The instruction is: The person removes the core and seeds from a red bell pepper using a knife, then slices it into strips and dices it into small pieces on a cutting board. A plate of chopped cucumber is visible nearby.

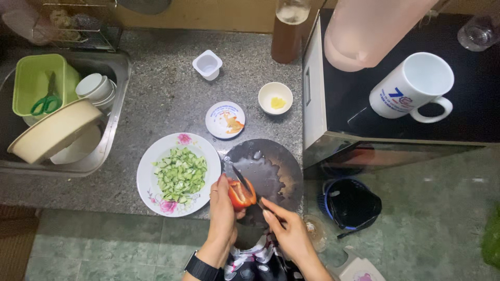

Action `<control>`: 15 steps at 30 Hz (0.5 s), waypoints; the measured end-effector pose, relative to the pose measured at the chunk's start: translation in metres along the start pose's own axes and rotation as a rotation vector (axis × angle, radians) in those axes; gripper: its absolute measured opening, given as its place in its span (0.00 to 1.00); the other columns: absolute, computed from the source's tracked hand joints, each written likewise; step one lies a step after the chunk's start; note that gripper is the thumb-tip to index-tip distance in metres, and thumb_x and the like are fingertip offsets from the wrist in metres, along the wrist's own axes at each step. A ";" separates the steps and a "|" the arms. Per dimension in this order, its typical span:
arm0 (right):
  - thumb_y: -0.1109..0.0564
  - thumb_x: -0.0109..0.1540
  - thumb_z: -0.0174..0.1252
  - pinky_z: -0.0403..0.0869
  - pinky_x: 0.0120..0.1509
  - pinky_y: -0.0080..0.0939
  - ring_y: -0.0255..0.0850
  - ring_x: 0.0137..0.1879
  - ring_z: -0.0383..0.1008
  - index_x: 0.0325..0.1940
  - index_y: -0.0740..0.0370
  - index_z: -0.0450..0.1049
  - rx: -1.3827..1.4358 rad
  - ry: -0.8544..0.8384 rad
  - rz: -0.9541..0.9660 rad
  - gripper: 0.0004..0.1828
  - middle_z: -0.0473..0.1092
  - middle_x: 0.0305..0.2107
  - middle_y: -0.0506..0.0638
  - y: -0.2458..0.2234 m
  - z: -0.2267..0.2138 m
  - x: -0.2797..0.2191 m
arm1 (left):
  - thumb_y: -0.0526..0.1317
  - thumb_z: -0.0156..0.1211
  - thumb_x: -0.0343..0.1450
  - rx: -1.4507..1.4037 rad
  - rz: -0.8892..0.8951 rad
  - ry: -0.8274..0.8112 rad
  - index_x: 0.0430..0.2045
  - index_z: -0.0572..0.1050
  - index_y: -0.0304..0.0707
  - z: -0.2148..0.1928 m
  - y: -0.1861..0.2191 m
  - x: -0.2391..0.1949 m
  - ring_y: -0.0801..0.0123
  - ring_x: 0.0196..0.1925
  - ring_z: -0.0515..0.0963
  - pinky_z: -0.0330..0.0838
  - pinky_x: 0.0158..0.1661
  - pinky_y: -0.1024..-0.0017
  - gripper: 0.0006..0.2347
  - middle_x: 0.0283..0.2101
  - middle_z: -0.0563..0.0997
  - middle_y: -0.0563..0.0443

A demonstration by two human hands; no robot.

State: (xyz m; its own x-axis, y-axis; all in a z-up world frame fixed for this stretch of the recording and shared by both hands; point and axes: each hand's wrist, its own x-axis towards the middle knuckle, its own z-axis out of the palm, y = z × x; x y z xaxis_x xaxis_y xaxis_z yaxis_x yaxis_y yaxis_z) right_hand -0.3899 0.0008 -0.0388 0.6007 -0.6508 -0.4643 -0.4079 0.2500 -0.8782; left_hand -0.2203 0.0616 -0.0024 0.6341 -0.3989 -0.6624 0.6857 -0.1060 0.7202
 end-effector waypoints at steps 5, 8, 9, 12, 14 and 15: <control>0.49 0.66 0.58 0.58 0.22 0.31 0.29 0.20 0.58 0.64 0.52 0.77 0.145 0.001 0.190 0.22 0.67 0.22 0.46 -0.005 0.007 0.031 | 0.53 0.44 0.74 0.092 -0.069 -0.004 0.47 0.70 0.46 0.008 0.000 -0.014 0.77 0.29 0.77 0.64 0.20 0.77 0.16 0.37 0.78 0.54; 0.44 0.68 0.51 0.51 0.20 0.30 0.28 0.18 0.52 0.59 0.54 0.77 0.438 -0.100 0.487 0.21 0.65 0.22 0.43 -0.017 0.000 0.023 | 0.53 0.44 0.75 0.102 0.025 -0.034 0.51 0.70 0.47 0.009 0.001 -0.016 0.77 0.29 0.75 0.63 0.20 0.78 0.16 0.37 0.77 0.53; 0.44 0.69 0.50 0.51 0.20 0.31 0.29 0.18 0.53 0.57 0.59 0.74 0.473 -0.109 0.505 0.21 0.66 0.23 0.44 -0.021 -0.001 0.021 | 0.52 0.43 0.75 0.098 0.037 -0.050 0.51 0.69 0.46 0.009 0.001 -0.015 0.76 0.29 0.74 0.62 0.20 0.78 0.16 0.37 0.77 0.53; 0.42 0.71 0.48 0.53 0.20 0.33 0.31 0.19 0.54 0.52 0.67 0.69 0.588 -0.162 0.529 0.23 0.67 0.24 0.47 -0.033 0.000 0.013 | 0.51 0.44 0.76 0.111 0.063 -0.103 0.52 0.69 0.44 0.011 -0.001 -0.013 0.75 0.27 0.73 0.61 0.20 0.77 0.16 0.36 0.76 0.51; 0.43 0.71 0.47 0.53 0.19 0.32 0.30 0.18 0.54 0.51 0.67 0.71 0.673 -0.228 0.500 0.23 0.67 0.23 0.47 -0.037 0.001 0.010 | 0.50 0.45 0.77 0.153 0.070 -0.148 0.52 0.70 0.44 0.015 -0.005 -0.012 0.73 0.25 0.71 0.61 0.19 0.76 0.15 0.35 0.75 0.49; 0.44 0.70 0.47 0.53 0.19 0.32 0.30 0.18 0.54 0.53 0.65 0.72 0.616 -0.183 0.490 0.22 0.67 0.23 0.47 -0.038 0.000 0.008 | 0.50 0.44 0.77 0.137 0.110 -0.114 0.52 0.69 0.45 0.016 -0.007 -0.011 0.75 0.26 0.72 0.62 0.20 0.76 0.15 0.36 0.76 0.51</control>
State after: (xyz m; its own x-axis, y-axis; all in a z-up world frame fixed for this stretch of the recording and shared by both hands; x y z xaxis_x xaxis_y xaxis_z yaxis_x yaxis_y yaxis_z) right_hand -0.3692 -0.0138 -0.0092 0.5763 -0.2505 -0.7779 -0.2335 0.8617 -0.4505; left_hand -0.2372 0.0525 0.0033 0.6526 -0.5143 -0.5564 0.5545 -0.1763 0.8133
